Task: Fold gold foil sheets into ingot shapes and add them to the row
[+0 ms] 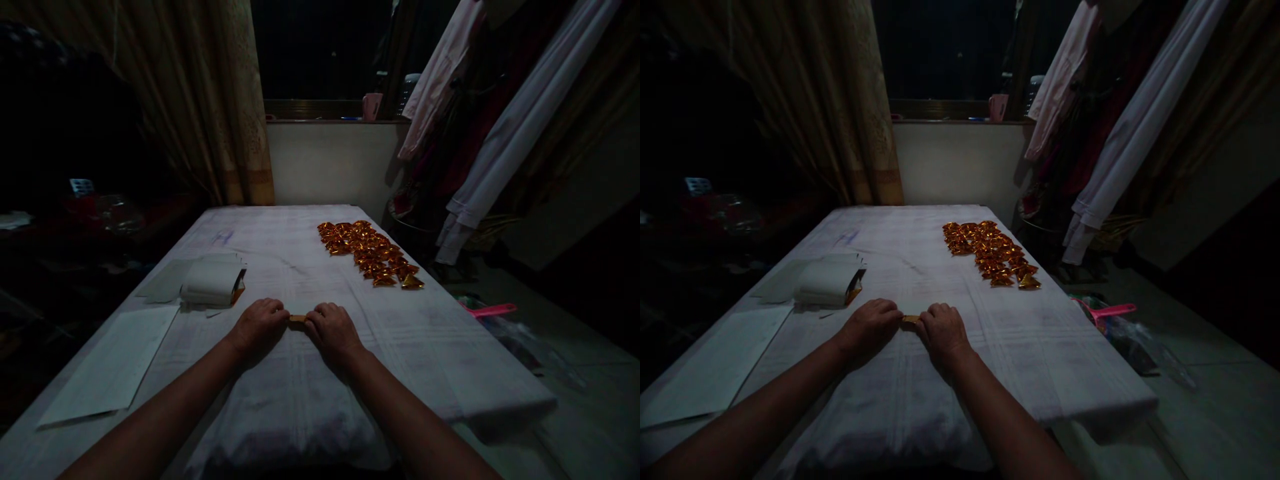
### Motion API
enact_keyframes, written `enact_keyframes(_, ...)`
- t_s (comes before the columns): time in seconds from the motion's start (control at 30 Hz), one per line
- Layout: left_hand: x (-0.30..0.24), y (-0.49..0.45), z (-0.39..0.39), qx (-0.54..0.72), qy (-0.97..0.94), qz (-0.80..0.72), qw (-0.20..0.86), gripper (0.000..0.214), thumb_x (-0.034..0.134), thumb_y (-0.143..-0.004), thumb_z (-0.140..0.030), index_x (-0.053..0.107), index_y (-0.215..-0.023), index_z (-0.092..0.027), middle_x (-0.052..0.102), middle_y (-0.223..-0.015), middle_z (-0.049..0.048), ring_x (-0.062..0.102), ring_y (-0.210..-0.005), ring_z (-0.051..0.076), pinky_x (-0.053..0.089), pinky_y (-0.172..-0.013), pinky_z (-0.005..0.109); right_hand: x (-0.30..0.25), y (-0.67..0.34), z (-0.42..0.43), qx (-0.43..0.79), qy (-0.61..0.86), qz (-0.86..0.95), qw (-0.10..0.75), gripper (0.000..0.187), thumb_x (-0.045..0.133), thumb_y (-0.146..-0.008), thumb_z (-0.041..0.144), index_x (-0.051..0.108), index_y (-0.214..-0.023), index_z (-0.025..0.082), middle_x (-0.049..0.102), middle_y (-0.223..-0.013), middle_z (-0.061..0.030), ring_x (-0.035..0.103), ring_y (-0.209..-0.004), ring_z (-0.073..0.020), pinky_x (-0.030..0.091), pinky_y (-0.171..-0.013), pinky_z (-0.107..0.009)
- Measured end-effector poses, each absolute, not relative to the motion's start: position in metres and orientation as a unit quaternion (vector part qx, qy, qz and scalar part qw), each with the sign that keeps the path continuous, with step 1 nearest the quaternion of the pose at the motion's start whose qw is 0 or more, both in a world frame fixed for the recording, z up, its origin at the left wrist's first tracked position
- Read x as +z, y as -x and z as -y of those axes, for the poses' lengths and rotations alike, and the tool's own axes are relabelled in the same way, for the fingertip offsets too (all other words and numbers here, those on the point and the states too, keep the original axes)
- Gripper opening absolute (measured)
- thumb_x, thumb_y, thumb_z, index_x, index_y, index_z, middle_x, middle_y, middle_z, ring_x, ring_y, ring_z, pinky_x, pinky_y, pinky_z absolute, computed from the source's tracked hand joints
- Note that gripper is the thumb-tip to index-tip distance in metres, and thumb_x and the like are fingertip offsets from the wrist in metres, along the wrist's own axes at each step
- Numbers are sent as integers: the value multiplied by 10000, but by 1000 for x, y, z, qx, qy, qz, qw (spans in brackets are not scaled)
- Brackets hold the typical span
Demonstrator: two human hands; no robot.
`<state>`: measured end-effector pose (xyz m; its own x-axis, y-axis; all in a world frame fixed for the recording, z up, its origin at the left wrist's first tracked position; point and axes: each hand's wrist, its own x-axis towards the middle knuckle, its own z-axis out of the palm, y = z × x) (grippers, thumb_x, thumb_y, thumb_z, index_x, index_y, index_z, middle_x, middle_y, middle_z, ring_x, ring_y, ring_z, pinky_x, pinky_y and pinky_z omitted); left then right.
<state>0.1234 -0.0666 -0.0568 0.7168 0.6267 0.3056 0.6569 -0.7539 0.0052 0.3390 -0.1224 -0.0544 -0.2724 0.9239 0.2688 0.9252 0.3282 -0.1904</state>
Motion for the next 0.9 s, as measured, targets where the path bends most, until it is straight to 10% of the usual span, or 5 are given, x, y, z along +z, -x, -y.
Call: enact_keyframes(0.9,-62,-145,89,-139,867,478,15,165,503,-965,-223,637,-1056,-195,697,-927,93,611,-892,259,435,-798,378,-63,-341,109,34,658,725,200,117,574,-979,247,676,-929,217,694,-939,-51,616,-903,-201,382,-770,-295)
